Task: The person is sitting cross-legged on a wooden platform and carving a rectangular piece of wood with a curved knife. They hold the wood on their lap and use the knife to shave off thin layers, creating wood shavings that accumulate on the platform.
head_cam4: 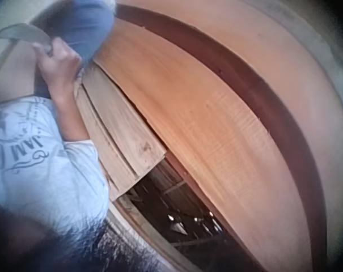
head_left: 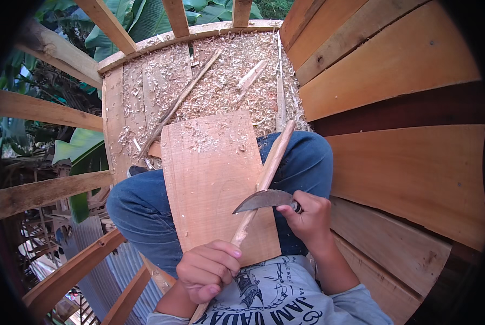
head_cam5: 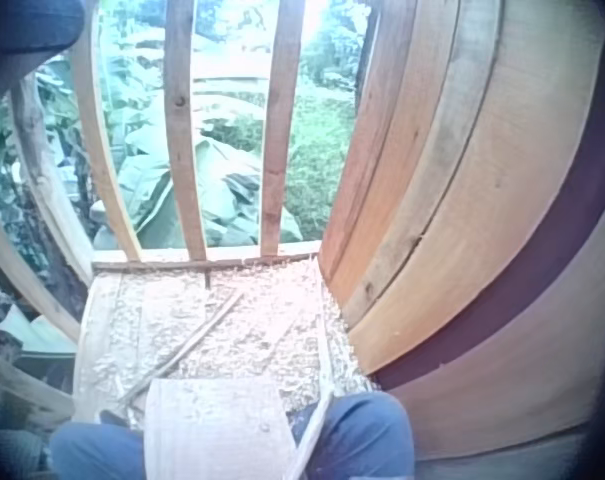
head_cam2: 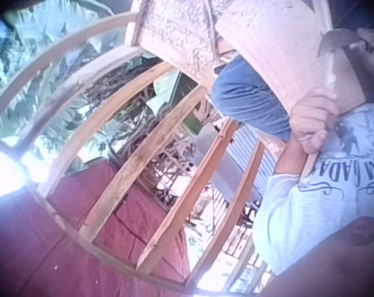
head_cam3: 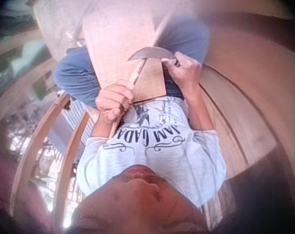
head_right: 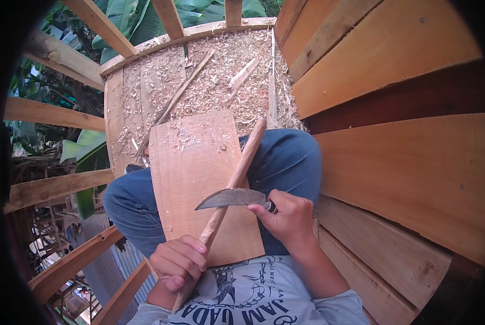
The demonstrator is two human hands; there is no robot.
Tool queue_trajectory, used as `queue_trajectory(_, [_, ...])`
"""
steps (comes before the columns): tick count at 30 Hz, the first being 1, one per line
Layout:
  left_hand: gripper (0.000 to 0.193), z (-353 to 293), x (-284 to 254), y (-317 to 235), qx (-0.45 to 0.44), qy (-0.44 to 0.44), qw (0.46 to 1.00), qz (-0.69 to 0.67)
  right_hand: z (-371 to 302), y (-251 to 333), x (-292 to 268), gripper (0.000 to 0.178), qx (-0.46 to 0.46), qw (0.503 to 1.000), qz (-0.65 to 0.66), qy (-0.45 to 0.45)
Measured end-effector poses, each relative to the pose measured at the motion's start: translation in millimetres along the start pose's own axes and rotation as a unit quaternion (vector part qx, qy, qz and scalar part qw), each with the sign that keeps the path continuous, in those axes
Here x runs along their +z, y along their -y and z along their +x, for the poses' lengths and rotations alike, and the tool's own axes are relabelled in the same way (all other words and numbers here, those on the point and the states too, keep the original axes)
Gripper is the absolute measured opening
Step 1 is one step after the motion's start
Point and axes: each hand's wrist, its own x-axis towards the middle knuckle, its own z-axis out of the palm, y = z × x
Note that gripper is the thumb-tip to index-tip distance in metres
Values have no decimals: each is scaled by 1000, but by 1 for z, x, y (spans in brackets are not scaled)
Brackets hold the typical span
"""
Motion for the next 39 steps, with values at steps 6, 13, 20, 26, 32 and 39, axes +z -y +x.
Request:
queue_trajectory(6, [35, 1, -1, -1, -11, 5, 1000, -1, 9, -18, 9, 61, 69, 995, 6, -70])
queue_trajectory(13, [36, -1, -3, -3, -13, 13, 1000, 8, 5, -6, -29, 53, 83, 991, 70, 75])
queue_trajectory(20, [36, 0, -3, 0, -13, -1, 1000, 2, -5, 11, -4, 52, -19, 996, 39, 81])
queue_trajectory(26, [36, 0, 0, -2, -13, 6, 1000, -3, 23, -46, -4, 59, 222, 958, 183, -15])
queue_trajectory(32, [35, 1, -5, 0, -13, 8, 1000, -3, 2, 5, -15, 52, 50, 987, 123, 93])
queue_trajectory(39, [36, 1, -6, 1, -9, -5, 1000, -5, 8, -1, -5, 50, -6, 998, 6, 68])
